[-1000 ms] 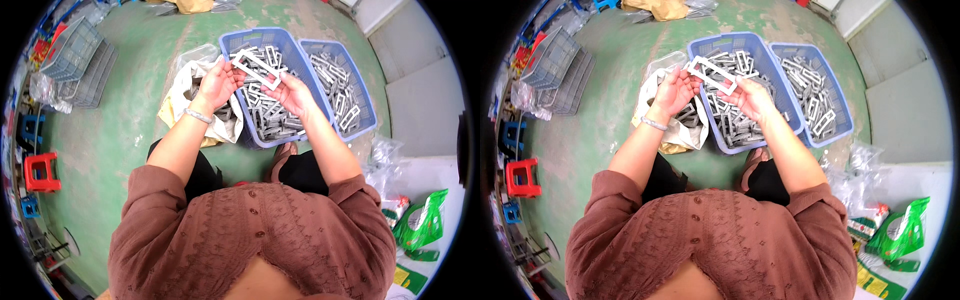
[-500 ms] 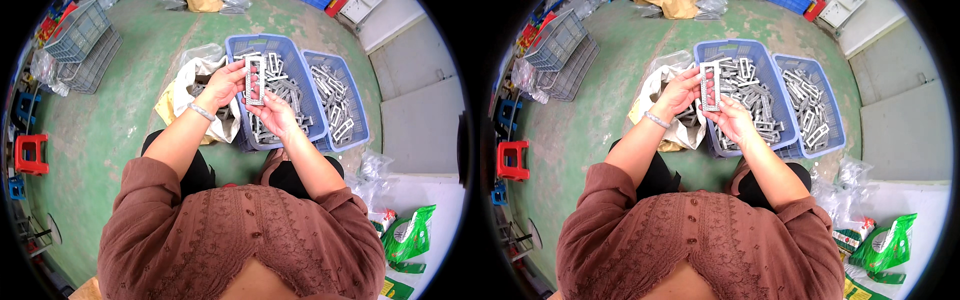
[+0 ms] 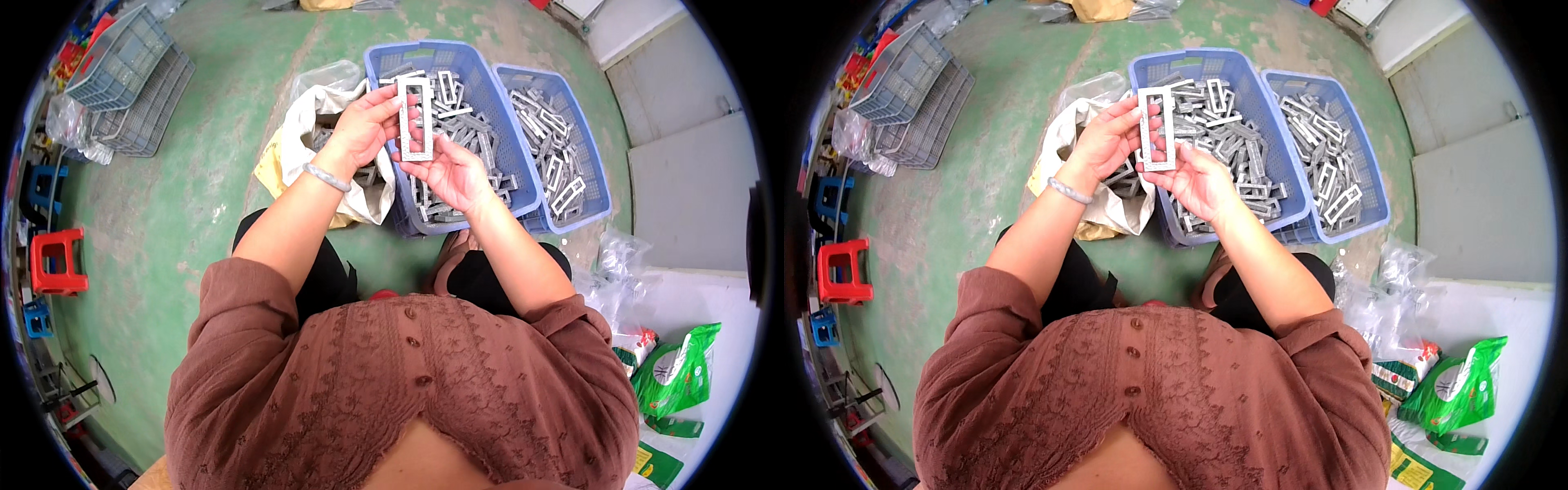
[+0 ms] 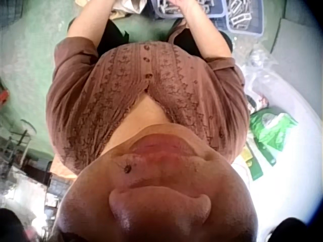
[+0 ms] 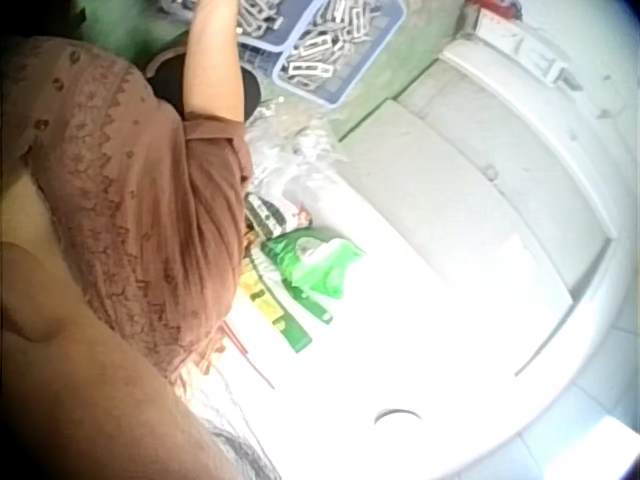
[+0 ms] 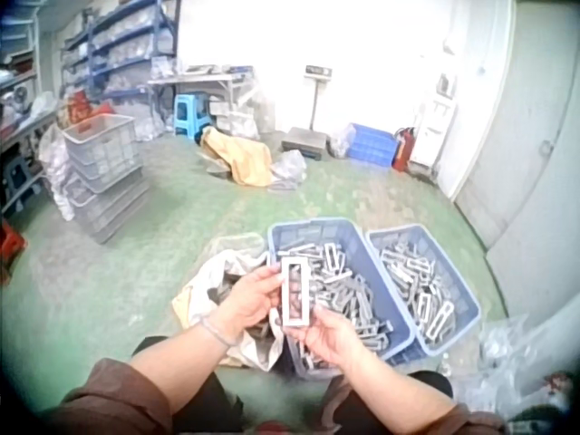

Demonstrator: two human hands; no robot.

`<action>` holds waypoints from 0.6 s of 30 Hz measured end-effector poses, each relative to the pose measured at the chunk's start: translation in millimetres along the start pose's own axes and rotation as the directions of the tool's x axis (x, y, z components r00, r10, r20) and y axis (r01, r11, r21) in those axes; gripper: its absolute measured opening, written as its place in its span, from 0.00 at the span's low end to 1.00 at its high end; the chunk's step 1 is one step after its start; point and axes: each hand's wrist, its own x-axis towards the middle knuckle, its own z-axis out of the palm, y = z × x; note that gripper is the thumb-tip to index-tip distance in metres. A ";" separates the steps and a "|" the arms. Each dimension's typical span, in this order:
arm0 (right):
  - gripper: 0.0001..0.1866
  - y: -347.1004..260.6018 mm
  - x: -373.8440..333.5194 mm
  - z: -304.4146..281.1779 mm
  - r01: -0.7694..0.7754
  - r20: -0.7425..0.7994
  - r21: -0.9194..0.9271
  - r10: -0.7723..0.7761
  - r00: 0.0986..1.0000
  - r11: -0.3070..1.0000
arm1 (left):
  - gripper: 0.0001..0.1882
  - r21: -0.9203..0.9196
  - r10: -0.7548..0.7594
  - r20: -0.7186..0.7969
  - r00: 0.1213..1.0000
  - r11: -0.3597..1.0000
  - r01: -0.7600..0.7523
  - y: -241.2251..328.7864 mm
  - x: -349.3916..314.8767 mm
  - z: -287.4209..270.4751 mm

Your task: The person sits on a low stool and sorts small rectangular metal frames. They pick up frames from a white sack, inspect them, and place them into a blue plastic crate. Another person is visible in the background performing a similar task.

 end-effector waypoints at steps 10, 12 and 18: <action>0.25 2.0 -0.8 -1.5 -0.003 -0.040 0.013 0.004 0.999 1.000 | 0.19 -0.010 -0.074 0.029 0.997 0.997 0.074 1.7 0.2 -6.3; 0.25 1.7 -0.7 -1.3 -0.007 -0.034 0.016 0.007 0.999 1.000 | 0.20 -0.011 -0.079 0.031 0.996 0.997 0.079 2.0 0.4 -7.3; 0.25 2.2 -0.8 -0.5 -0.010 -0.025 0.013 0.010 1.000 1.000 | 0.20 -0.015 -0.092 0.012 0.996 0.996 0.093 3.4 -0.3 -5.4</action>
